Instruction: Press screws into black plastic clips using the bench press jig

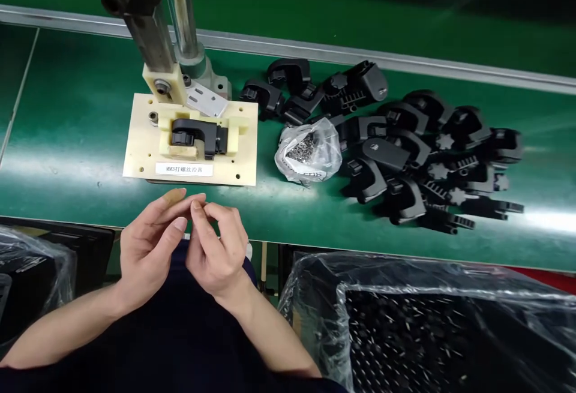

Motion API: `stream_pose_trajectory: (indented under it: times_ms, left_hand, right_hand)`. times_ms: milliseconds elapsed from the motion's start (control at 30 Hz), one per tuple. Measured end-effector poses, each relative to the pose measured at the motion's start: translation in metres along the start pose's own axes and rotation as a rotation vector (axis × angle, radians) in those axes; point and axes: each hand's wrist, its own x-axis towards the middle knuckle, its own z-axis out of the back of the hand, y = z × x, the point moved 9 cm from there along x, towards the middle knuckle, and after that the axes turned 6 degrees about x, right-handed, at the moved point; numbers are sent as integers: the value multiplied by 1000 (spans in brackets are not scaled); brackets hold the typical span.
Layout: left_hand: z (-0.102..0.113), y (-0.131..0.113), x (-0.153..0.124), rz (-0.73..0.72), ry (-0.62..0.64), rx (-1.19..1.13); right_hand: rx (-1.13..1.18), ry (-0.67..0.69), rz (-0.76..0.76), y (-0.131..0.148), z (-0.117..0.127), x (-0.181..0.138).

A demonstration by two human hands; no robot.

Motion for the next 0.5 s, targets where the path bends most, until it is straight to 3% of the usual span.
stream_pose_trajectory:
  times_ms: [267, 500]
  left_hand:
    - [12, 5, 13, 86, -132, -9]
    - [14, 4, 16, 122, -111, 36]
  right_hand:
    - [165, 38, -167, -4, 5, 5]
    - [168, 91, -207, -13, 6, 16]
